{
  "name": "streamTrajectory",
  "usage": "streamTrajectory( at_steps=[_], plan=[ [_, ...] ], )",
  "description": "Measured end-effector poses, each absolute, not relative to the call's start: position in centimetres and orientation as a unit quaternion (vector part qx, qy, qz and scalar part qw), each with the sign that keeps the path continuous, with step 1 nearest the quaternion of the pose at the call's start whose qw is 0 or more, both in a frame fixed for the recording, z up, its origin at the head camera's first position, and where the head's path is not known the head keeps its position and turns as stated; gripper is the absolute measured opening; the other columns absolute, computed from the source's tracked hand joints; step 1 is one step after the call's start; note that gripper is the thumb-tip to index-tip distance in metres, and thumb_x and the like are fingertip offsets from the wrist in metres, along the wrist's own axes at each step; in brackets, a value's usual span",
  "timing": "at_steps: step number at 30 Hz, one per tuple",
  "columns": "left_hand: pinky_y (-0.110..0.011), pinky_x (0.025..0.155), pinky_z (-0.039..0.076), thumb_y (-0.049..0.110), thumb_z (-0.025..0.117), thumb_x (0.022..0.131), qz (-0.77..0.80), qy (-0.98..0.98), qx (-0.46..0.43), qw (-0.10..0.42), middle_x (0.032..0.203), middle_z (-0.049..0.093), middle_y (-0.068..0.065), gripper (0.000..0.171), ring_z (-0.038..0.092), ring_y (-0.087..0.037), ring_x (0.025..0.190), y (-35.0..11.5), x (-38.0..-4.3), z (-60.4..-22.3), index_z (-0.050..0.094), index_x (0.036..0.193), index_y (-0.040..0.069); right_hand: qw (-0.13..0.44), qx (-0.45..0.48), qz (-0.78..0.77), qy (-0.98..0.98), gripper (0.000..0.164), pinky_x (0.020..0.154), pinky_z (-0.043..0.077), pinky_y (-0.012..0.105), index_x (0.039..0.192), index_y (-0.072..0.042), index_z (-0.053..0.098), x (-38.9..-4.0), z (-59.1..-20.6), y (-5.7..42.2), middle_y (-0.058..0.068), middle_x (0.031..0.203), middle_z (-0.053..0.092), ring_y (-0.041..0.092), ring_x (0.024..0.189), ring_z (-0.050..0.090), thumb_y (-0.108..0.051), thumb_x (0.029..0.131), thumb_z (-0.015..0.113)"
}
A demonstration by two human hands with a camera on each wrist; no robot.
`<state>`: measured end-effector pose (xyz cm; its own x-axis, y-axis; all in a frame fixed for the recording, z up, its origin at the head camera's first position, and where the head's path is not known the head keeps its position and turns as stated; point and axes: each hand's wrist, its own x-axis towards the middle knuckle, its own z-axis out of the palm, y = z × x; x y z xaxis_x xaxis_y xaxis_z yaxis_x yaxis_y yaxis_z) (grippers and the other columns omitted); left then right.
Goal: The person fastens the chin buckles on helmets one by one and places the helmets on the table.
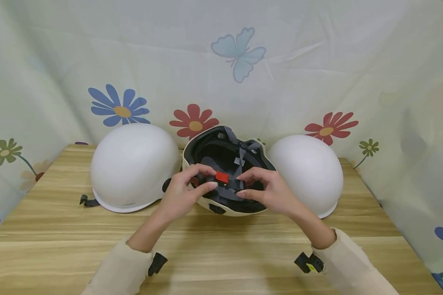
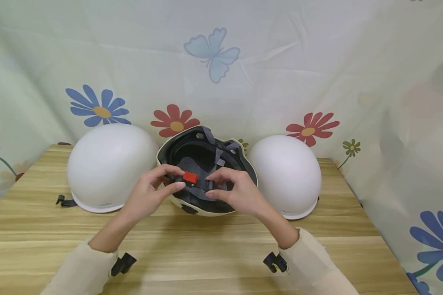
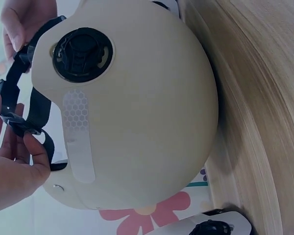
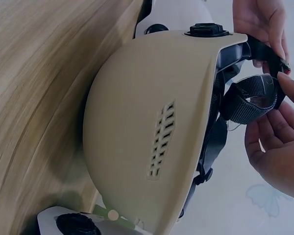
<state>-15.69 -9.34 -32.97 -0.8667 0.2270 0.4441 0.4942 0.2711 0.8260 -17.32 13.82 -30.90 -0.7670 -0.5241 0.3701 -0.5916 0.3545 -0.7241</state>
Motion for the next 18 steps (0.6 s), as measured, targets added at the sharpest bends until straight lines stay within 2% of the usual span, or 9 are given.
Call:
streamTrajectory(
  at_steps=[11, 18],
  plan=[
    [-0.036, 0.069, 0.044, 0.014, 0.067, 0.084, -0.572, -0.779, -0.225, 0.121, 0.096, 0.058, -0.004, 0.021, 0.049, -0.020, 0.082, -9.12, -15.63, -33.20, 0.063, 0.104, 0.009, 0.036, 0.323, 0.451, -0.831, 0.022, 0.070, 0.046, 0.034, 0.097, -0.005, 0.067, -16.84, -30.67, 13.54, 0.000, 0.083, 0.062, 0.018, 0.078, 0.055, -0.008, 0.076, 0.074],
    [-0.032, 0.070, 0.045, 0.014, 0.067, 0.084, -0.570, -0.774, -0.240, 0.132, 0.097, 0.059, -0.002, 0.021, 0.050, -0.017, 0.084, -8.77, -15.72, -33.38, 0.064, 0.104, 0.009, 0.059, 0.322, 0.445, -0.833, 0.021, 0.068, 0.047, 0.031, 0.096, -0.006, 0.067, -16.67, -30.85, 13.12, -0.001, 0.083, 0.062, 0.015, 0.078, 0.055, -0.008, 0.076, 0.074]
  ],
)
